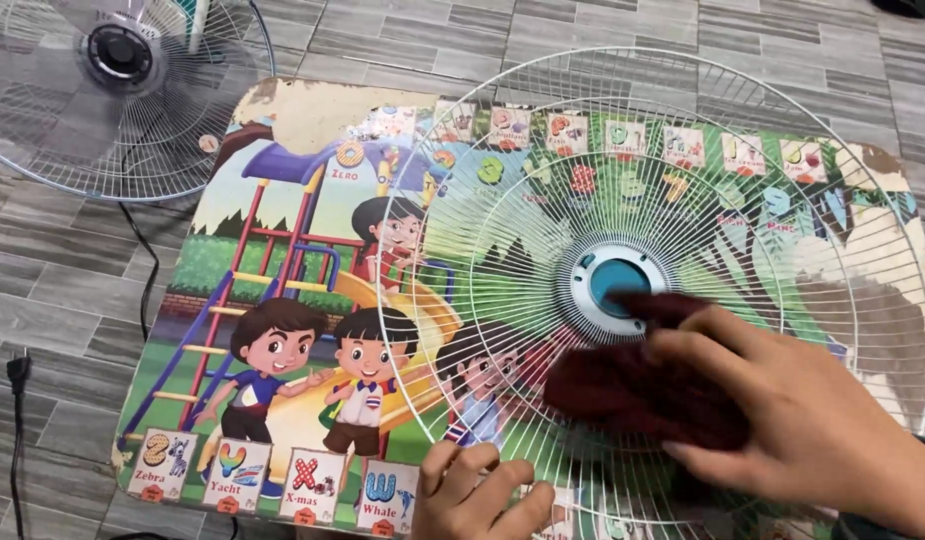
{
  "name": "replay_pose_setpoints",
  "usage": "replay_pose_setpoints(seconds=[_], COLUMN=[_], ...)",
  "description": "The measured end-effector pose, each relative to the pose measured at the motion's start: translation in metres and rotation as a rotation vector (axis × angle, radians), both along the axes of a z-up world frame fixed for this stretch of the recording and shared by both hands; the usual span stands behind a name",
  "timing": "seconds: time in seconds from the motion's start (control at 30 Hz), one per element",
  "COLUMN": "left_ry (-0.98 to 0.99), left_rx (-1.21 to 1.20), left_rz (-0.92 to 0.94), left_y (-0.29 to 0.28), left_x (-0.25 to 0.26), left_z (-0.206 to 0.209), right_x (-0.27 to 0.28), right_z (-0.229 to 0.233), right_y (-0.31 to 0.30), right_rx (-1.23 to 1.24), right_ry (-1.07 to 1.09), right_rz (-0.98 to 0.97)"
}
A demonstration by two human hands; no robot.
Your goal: Cleaning a fan grill with a cloth and attempting to reassemble it onto the fan motor.
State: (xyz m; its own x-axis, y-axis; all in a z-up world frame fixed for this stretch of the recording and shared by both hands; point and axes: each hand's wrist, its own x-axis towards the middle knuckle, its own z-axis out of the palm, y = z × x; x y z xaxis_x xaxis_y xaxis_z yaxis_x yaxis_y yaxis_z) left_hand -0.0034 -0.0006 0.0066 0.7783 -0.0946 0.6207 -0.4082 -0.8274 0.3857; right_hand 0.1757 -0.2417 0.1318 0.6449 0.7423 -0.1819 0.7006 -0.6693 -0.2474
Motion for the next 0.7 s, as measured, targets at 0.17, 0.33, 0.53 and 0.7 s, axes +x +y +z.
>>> replay_pose_setpoints(seconds=[0.17, 0.33, 0.53, 0.7], left_ry=[-0.007, 0.003, -0.014, 0.033], left_rx=[0.019, 0.003, 0.054, 0.010], left_rz=[-0.004, -0.010, 0.051, -0.027], left_y=[-0.001, 0.003, 0.008, 0.006], left_x=[0.000, 0.000, 0.008, 0.011], left_z=[-0.004, -0.007, 0.011, 0.025], right_x=[0.011, -0.003, -0.028, -0.003], right_z=[-0.048, -0.054, -0.017, -0.013], right_y=[0.012, 0.017, 0.029, 0.002], right_rx=[-0.588, -0.382, -0.024, 0.164], right_ry=[-0.046, 0.036, 0.789, 0.792], right_rz=[-0.069, 0.047, 0.381, 0.291])
